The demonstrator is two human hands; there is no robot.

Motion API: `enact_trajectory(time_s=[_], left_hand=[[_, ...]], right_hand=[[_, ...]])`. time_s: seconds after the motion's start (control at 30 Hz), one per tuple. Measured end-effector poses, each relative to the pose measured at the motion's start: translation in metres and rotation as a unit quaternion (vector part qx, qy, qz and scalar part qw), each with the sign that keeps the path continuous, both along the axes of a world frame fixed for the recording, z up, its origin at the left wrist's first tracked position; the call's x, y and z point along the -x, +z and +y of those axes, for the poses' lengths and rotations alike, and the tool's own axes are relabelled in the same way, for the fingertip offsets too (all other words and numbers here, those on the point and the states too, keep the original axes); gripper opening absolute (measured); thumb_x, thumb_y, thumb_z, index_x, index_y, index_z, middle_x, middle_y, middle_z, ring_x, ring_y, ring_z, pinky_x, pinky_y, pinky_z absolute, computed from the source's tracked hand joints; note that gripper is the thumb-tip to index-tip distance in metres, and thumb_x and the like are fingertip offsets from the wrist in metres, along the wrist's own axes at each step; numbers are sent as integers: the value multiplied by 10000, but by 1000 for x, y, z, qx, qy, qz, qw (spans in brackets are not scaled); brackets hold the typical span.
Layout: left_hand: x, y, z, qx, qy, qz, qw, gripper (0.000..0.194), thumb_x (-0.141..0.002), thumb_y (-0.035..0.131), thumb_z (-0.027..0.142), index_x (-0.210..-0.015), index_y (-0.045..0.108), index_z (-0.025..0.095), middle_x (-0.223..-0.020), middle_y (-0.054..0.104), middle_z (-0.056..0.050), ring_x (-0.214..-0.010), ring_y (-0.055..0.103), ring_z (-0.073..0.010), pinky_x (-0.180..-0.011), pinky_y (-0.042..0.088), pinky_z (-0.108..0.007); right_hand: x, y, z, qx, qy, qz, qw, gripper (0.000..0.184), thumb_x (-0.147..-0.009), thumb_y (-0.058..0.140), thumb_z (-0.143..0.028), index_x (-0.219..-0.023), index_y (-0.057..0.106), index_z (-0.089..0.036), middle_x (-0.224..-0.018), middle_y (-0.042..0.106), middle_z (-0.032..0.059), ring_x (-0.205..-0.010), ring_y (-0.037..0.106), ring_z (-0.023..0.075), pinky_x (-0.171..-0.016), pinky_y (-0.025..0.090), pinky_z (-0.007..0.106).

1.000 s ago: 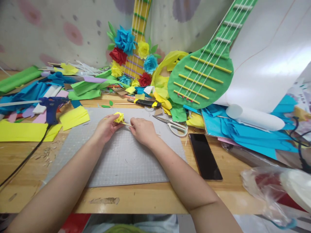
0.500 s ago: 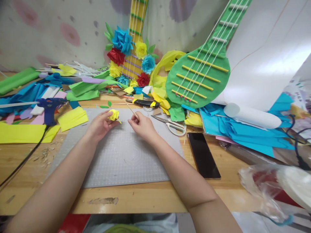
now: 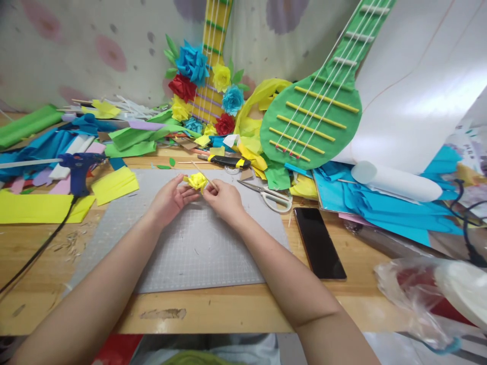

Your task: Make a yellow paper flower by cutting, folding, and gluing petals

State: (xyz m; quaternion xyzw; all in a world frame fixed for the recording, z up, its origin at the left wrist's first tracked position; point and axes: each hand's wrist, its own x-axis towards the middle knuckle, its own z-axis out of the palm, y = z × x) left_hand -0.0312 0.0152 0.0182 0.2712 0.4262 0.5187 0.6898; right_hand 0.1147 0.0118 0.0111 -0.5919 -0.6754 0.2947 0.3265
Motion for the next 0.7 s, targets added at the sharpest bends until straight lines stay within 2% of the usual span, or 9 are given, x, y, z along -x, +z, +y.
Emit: enact_trajectory(time_s=[0.1, 0.23, 0.33, 0.4, 0.5, 0.57, 0.7], left_hand=[[-1, -2, -1, 14, 6, 7, 1000, 265, -728, 584, 320, -906, 488, 148, -864, 638, -112, -755, 643, -182, -713, 510, -328], [-9, -12, -6, -35, 43, 151, 987, 302, -642, 664, 209, -902, 524, 148, -846, 622, -70, -719, 630, -164, -645, 517, -308], [-20, -17, -12, -80, 15, 210, 974, 166, -635, 661, 161, -777, 580, 134, -733, 612, -36, -673, 612, -136, -594, 501, -250], [-26, -16, -16, -83, -8, 200, 976, 85, -670, 630, 148, -748, 602, 131, -698, 616, -37, -660, 611, -126, -585, 492, -232], [-30, -12, -19, -56, -14, 156, 986, 66, -704, 602, 136, -767, 622, 127, -713, 632, -41, -648, 619, -124, -583, 497, -236], [-30, -11, -19, -24, -23, 108, 994, 80, -711, 612, 173, -769, 625, 120, -718, 640, -50, -645, 625, -133, -588, 509, -251], [-26, -10, -17, 28, -91, 11, 995, 175, -726, 614, 256, -804, 635, 100, -755, 657, -87, -631, 624, -128, -589, 520, -245]], right_hand=[[-2, 1, 2, -10, -20, 40, 999, 134, -695, 514, -307, -648, 528, -182, -572, 541, -36, -529, 463, 87, -531, 334, 208], [-7, 1, 8, -7, -53, 83, 995, 141, -681, 522, -317, -645, 516, -181, -579, 536, -27, -525, 458, 92, -522, 346, 212], [-12, 2, 13, 19, -71, 109, 991, 153, -664, 537, -320, -623, 504, -176, -528, 488, -35, -490, 423, 89, -498, 333, 217], [-13, 3, 14, 25, -73, 120, 990, 156, -658, 541, -316, -614, 505, -171, -513, 472, -37, -485, 411, 87, -496, 328, 220], [-13, 3, 13, 26, -70, 110, 991, 153, -657, 543, -310, -619, 520, -164, -524, 484, -33, -496, 426, 89, -498, 324, 222], [-11, 1, 12, 29, -64, 88, 994, 155, -659, 545, -313, -620, 529, -164, -533, 505, -31, -501, 445, 92, -497, 322, 220], [-6, -3, 7, 21, -12, 45, 999, 149, -683, 525, -308, -647, 554, -166, -578, 563, -19, -527, 485, 92, -515, 334, 212]])
